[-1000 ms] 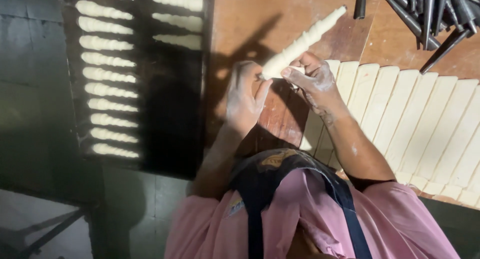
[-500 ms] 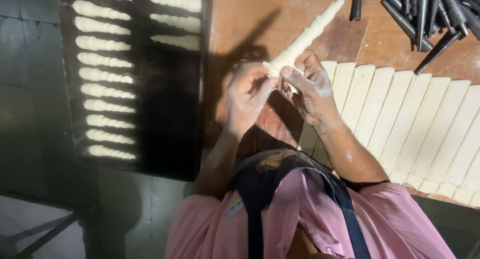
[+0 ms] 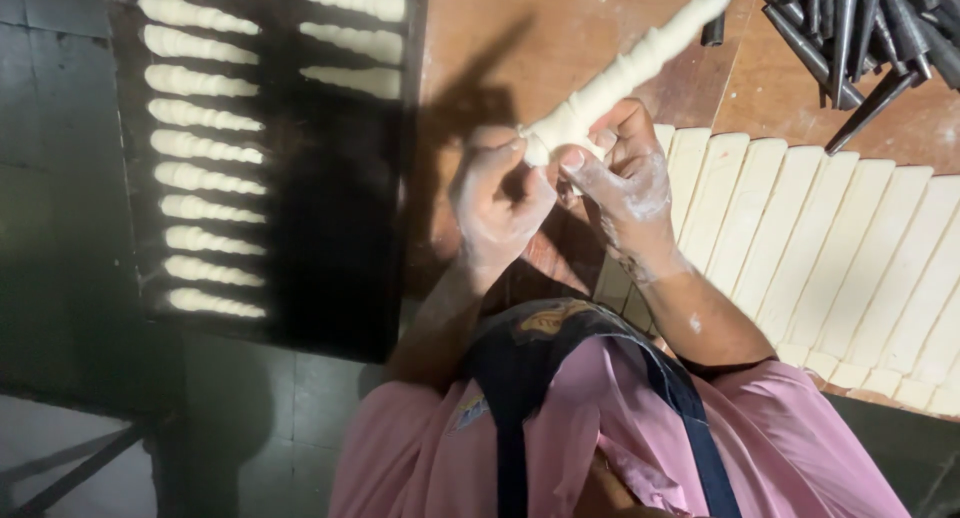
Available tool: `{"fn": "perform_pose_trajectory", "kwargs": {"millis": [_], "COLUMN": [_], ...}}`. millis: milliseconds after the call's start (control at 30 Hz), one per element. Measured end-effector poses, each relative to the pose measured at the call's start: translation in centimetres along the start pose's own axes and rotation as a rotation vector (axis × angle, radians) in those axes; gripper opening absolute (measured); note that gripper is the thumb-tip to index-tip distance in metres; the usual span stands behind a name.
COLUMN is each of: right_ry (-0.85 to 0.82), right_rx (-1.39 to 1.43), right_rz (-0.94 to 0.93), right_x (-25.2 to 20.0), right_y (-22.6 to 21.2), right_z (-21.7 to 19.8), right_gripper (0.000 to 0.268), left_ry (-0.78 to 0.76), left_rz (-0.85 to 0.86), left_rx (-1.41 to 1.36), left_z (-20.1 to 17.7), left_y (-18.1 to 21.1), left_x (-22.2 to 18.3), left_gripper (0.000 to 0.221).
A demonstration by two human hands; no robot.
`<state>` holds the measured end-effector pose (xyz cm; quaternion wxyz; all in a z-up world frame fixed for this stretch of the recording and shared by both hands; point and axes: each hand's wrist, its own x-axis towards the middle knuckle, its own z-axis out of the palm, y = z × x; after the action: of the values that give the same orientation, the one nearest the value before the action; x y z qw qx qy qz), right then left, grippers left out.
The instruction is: The person picks up a strip of dough and wraps it around a black conical mold, pinching and smoothing the dough to cover the cone, then places the finished wrapped cone onto a tray with others. They repeat this with more dough strips and molds, occasionally setting a filled tray aside and starting a new one.
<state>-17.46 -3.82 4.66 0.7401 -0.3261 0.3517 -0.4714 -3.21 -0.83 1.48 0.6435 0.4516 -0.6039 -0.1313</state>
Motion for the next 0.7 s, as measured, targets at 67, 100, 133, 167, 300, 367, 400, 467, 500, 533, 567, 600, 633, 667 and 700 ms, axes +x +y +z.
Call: {"fn": "perform_pose_trajectory", "kwargs": {"millis": [67,100,133,167,300,367,400,467,500,533,567,600,633,667,700], "right_ry": [-0.012,-0.014,-0.043,-0.071,-0.082,-0.100,-0.098,-0.164,-0.164,-0.188,-0.213,-0.214,-0.205,-0.196,-0.195], "right_rx": [0.033,0.031,0.037,0.042,-0.052,-0.273,-0.273,-0.575,-0.574,-0.595,-0.616,-0.616,-0.505,-0.393,-0.391], "right_rz": [-0.011,-0.010,-0.004,0.008,-0.043,-0.115,-0.120,-0.072,-0.071,-0.070,-0.077,-0.082,-0.066,-0.050,-0.046], "right_x": [-0.1,-0.1,-0.1,-0.2,0.0,0.3,0.4,0.7,0.9,1.0,1.4,1.5,1.6,1.7,1.6], "right_y": [0.2,0.4,0.5,0.6,0.1,0.1,-0.1,-0.7,-0.8,-1.0,-1.3,-1.3,-1.4,-1.4,-1.3], "right_z": [-0.2,-0.6,-1.1,-1.7,-2.4,-3.9,-4.5,-5.9,-5.8,-5.6,-5.4,-5.1,-4.7,-4.3,-4.3], "right_gripper": [0.033,0.033,0.032,0.031,0.036,0.044,0.044,0.040,0.040,0.034,0.028,0.028,0.025,0.022,0.022], "left_ry": [0.063,0.065,0.102,0.141,0.175,0.037,0.031,-0.016,-0.014,-0.047,-0.084,-0.086,-0.154,-0.213,-0.212], "left_rz": [-0.445,-0.444,-0.519,-0.596,-0.785,-1.026,-1.024,-1.173,-1.173,-1.197,-1.213,-1.208,-1.065,-0.911,-0.915], "left_rx": [-0.387,-0.387,-0.530,-0.672,-0.966,-1.144,-1.146,-1.349,-1.349,-1.264,-1.180,-1.180,-0.878,-0.581,-0.580], "left_z": [0.4,0.4,0.4,0.5,-0.3,-1.2,-1.5,-2.0,-2.2,-2.3,-2.5,-2.3,-2.2,-2.1,-2.3], "left_y": [-0.5,-0.6,-0.7,-0.7,1.4,2.1,1.8,1.4,1.3,1.3,1.1,1.2,1.3,1.3,1.9], "left_x": [-2.1,-2.1,-2.0,-2.1,0.0,1.2,1.4,1.5,1.7,2.0,2.3,2.4,2.4,2.4,2.8], "left_gripper": [0.036,0.036,0.032,0.028,0.020,0.016,0.016,0.011,0.011,0.011,0.011,0.011,0.013,0.018,0.018]}}
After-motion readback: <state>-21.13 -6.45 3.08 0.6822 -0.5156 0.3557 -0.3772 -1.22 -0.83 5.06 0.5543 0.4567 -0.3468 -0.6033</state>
